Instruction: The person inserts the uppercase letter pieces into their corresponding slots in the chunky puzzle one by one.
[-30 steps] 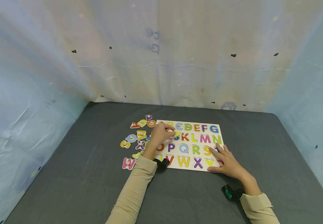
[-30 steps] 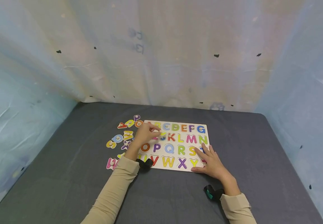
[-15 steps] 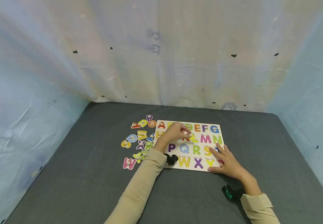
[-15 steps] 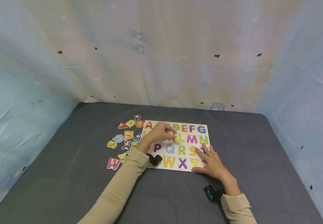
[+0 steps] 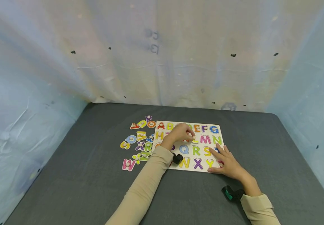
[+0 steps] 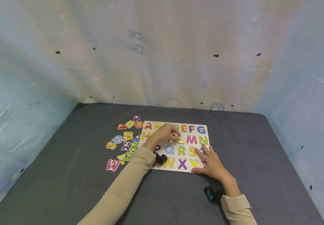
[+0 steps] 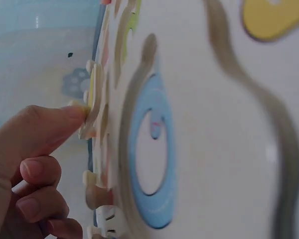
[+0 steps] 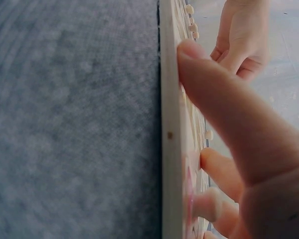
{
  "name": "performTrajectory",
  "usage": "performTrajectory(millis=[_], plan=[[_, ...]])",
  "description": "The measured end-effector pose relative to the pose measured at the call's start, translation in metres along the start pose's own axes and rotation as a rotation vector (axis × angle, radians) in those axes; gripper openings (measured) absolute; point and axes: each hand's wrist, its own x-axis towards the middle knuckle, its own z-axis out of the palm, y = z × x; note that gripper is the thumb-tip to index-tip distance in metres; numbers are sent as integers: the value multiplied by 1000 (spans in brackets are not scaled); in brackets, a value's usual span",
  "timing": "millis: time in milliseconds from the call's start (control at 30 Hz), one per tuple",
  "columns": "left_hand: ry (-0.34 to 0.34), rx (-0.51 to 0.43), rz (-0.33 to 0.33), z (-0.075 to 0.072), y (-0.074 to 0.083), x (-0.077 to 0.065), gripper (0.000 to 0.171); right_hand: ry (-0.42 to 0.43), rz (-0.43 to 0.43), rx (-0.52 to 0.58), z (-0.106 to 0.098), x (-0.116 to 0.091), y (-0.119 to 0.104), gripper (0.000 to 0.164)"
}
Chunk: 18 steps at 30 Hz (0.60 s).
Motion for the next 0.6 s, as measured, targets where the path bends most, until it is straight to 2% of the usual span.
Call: performTrajectory(millis=[233,600], plan=[[12,75,-20,2,-2,2,10,2,4,7,-1,-1,-2,89],[-7,85,-37,4,-1,2,15,-6,7,0,-1,0,-1,90]])
